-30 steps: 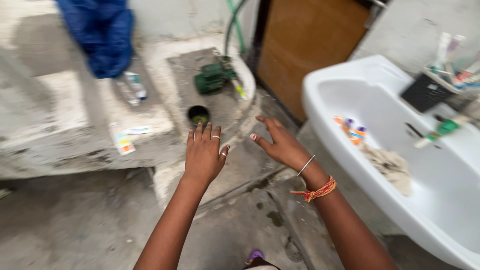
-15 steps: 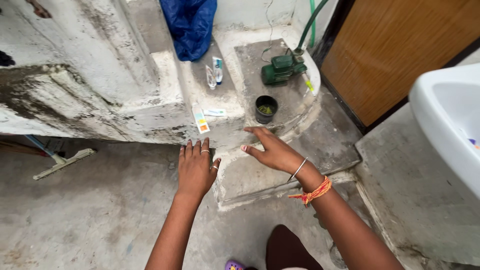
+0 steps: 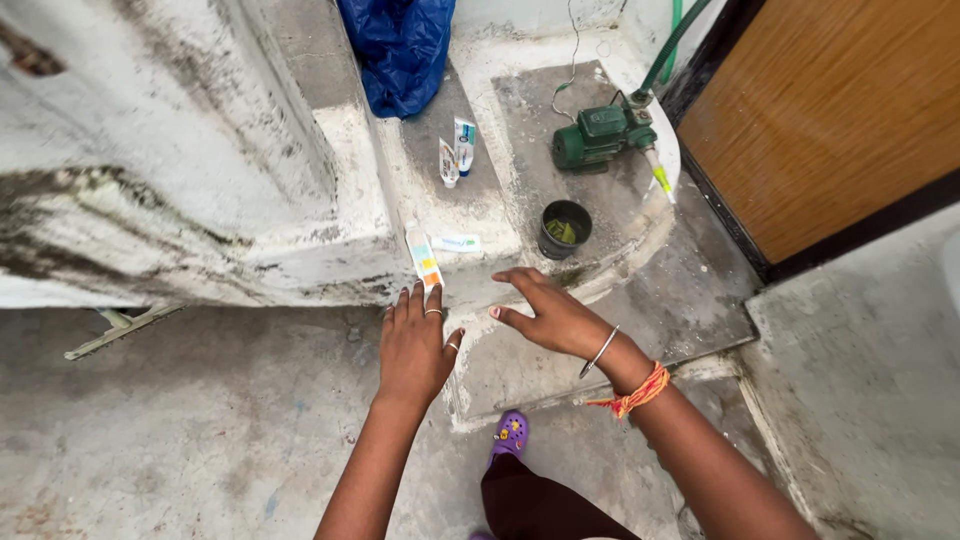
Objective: The person wipes multiple toothbrushes and toothpaste tubes with a cloth over a sink, then places them into a holder. The person also picks up small bottles and additional toothpaste tubes from the floor and wipes them before placing them in the sink.
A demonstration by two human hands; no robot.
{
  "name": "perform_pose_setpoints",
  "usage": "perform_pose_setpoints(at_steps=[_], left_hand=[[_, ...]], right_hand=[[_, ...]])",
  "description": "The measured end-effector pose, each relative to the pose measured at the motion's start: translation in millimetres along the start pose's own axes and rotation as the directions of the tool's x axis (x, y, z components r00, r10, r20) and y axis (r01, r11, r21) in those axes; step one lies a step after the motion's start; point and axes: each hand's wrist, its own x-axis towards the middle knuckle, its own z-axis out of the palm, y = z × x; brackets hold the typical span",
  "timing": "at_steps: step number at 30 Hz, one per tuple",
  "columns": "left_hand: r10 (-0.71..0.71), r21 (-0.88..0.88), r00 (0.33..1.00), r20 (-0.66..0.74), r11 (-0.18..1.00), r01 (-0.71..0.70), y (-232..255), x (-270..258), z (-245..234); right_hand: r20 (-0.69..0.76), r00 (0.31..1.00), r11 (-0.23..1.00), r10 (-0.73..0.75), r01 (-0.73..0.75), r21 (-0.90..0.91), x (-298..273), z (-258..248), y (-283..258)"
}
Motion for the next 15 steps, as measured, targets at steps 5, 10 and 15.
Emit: perform_pose_setpoints(at_steps=[5, 10, 15], left_hand=[[0.018, 0.132, 0.999, 0.032, 0.991, -0.023, -8.0, 60.8, 13.6], [-0.063, 0.227, 0.984, 0.167, 0.974, 0.024, -10.9, 107.0, 51.7], [-0.010, 0.538, 0.952, 0.305, 0.827, -0.163, -33.2, 140.4, 112.2]], right_hand=[[0.033, 0.997, 0.995, 0.072, -0.074, 0.061, 52.7, -6.7, 28.8], [0.016, 0.997, 0.991, 0.071, -0.072, 0.111, 104.4, -5.3, 67.9], [0.044, 0.993, 0.992, 0.111, -0.113, 0.057, 149.7, 19.4, 100.3]])
